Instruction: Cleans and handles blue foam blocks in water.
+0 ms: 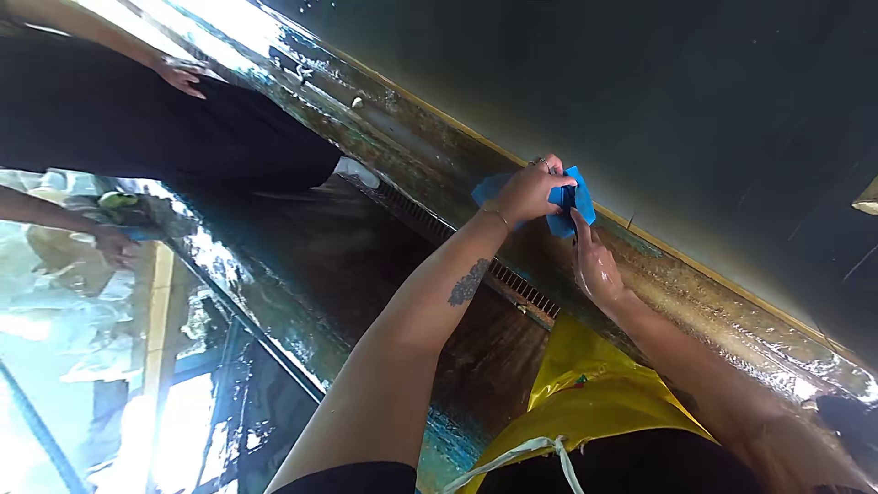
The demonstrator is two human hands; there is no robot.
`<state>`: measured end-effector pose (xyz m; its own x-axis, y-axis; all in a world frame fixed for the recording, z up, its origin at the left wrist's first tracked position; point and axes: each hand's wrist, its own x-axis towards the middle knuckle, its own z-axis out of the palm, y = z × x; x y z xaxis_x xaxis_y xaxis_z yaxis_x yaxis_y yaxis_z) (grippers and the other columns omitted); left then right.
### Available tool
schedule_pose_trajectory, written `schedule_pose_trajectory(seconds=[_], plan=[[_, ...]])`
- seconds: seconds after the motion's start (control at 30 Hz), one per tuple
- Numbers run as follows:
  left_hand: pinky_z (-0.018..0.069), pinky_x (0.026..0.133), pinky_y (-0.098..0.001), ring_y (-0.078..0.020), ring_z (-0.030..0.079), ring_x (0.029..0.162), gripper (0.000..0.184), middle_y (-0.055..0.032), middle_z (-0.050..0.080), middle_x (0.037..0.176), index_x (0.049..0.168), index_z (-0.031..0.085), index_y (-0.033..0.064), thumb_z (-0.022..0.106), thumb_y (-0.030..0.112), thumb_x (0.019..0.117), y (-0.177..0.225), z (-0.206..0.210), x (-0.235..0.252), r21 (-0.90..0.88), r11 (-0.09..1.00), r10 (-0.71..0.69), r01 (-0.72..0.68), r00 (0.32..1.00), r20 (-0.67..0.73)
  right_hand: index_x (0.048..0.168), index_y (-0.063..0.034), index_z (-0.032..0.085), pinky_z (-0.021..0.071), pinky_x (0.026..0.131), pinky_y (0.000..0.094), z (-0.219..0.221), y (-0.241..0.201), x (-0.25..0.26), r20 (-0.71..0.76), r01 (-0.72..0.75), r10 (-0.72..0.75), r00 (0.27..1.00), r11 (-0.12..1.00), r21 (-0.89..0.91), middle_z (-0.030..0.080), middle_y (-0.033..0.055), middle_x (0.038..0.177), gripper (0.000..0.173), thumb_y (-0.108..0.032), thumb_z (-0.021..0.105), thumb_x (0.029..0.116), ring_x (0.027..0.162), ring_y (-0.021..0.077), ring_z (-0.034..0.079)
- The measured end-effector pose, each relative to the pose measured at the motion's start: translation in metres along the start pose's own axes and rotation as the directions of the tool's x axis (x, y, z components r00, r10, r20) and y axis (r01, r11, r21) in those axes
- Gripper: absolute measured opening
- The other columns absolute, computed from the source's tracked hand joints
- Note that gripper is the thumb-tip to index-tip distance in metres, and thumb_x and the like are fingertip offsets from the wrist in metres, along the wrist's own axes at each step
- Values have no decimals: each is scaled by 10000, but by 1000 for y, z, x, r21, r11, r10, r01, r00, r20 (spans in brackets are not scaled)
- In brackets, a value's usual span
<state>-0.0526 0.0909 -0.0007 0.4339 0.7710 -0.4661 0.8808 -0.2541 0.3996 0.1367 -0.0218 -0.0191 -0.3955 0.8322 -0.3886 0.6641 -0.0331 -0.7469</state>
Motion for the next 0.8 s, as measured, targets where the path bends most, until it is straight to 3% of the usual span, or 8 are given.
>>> schedule_pose_trajectory(seconds=[0.2,0.37,0.53,0.67,0.8], plan=[[420,1049,-578,-392,459,1342,548,-167,520,1425,1377,662,251,808,219,851,5,-4,2,46,997,-65,63,997,47,1650,-162,120,593,613,511,5,-2,0,15,-27,28,999,999,-24,572,297,1270,702,-54,473,1053,671,382,695],[400,1043,-609,-395,408,1384,573,-145,496,1457,1407,636,292,813,288,863,8,-4,3,68,993,-101,94,989,107,1649,-130,139,600,693,516,8,5,-7,74,-29,31,997,999,-34,561,291,1312,704,-42,491,1045,789,405,711],[391,1045,-630,-389,390,1403,616,-126,477,1487,1445,599,315,804,347,866,9,-13,7,130,980,-168,150,977,135,1644,-154,130,598,632,535,8,2,-1,39,-24,23,999,999,24,579,306,1268,700,-48,479,1046,702,403,704],[351,1054,-636,-384,366,1408,619,-113,454,1511,1443,599,345,800,420,862,11,-21,10,202,966,-202,162,960,195,1650,-153,153,596,738,524,14,11,-16,126,-40,43,991,999,-29,578,281,1290,666,-63,454,1062,821,410,712],[341,1059,-649,-387,351,1424,666,-119,425,1538,1483,557,324,788,447,870,10,-22,12,210,961,-221,178,954,204,1644,-155,158,597,719,537,11,8,-5,136,-61,67,988,997,-53,587,282,1280,689,-52,481,1045,836,417,714]])
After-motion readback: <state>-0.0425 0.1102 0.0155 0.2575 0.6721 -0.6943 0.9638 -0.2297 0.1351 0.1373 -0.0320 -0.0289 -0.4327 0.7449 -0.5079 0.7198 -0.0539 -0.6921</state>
